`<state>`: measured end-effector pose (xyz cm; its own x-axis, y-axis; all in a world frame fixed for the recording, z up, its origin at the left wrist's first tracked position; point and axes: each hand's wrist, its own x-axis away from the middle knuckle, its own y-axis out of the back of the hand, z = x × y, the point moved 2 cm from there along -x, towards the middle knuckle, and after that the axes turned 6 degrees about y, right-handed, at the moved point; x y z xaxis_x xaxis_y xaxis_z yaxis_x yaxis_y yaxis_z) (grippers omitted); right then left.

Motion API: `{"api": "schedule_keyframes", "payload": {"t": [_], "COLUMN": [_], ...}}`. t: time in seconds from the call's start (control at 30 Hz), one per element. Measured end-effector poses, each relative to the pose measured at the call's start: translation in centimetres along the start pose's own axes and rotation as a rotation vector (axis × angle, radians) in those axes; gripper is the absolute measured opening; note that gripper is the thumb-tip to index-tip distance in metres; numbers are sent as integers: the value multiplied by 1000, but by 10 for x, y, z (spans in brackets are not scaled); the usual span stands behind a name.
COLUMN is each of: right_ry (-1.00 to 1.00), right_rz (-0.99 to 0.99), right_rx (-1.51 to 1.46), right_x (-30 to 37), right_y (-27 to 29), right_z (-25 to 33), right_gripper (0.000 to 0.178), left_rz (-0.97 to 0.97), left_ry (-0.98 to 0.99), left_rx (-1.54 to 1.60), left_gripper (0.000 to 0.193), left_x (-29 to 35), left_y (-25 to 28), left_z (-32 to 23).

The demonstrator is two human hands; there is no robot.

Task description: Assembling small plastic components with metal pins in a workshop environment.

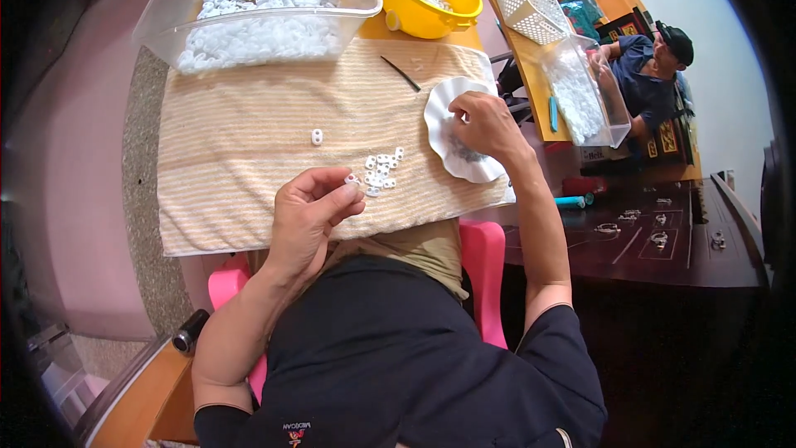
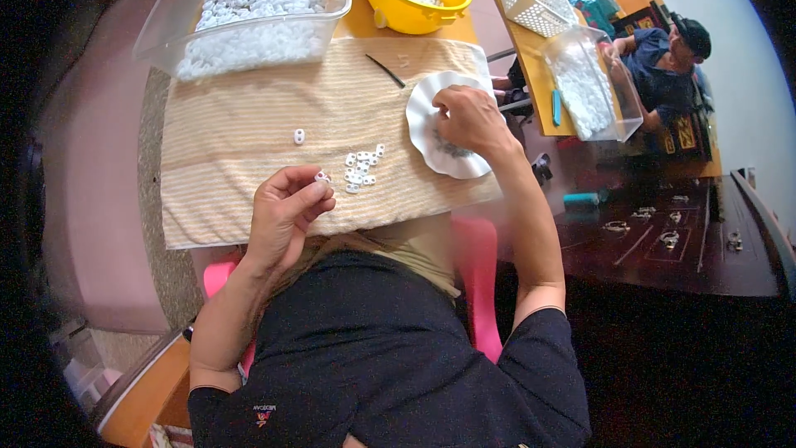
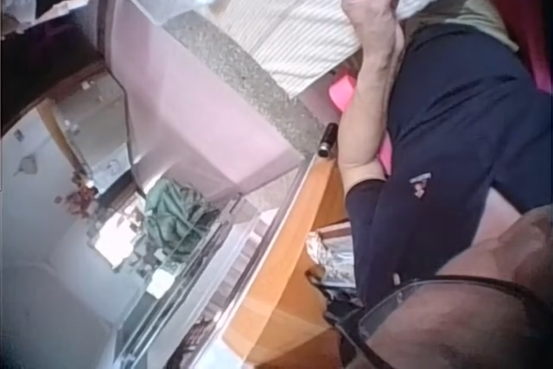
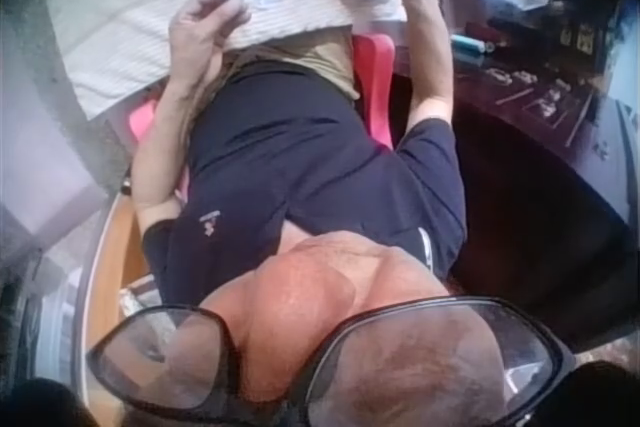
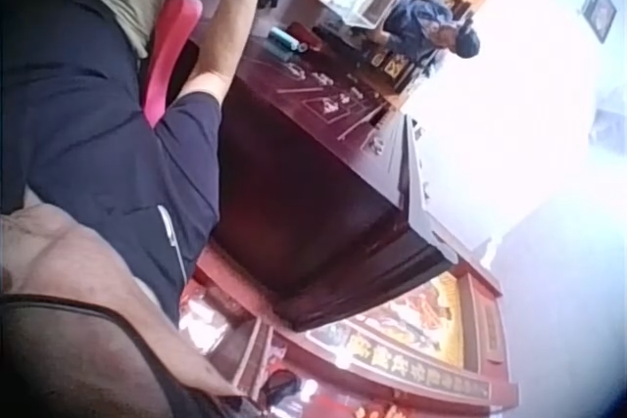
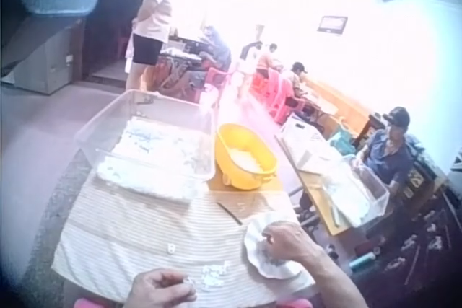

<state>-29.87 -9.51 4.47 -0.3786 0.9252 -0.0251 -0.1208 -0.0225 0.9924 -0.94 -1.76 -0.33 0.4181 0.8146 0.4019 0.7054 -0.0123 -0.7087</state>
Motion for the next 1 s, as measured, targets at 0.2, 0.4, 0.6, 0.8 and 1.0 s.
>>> {"api": "schedule_keyframes", "payload": {"t": [0.2,0.4,0.6,0.8,1.0], "right_ry": [94,153,104,52,87], "right_rz": [-310,-305,-84,-50,-59], "right_rx": [-451,-658,-1124,-1314,-1328], "right_x": [10,14,17,15,13], "right_y": [7,-2,-29,-46,-52], "right_z": [26,60,99,117,119], "right_gripper": [14,12,7,9,8], "left_rz": [13,14,23,24,29], "left_ry": [4,3,12,21,24], "left_rx": [12,15,29,31,29], "left_gripper": [18,17,17,16,17], "left_x": [-1,-1,0,0,-1], "left_y": [0,-1,-1,0,1], "left_z": [0,1,1,1,1]}}
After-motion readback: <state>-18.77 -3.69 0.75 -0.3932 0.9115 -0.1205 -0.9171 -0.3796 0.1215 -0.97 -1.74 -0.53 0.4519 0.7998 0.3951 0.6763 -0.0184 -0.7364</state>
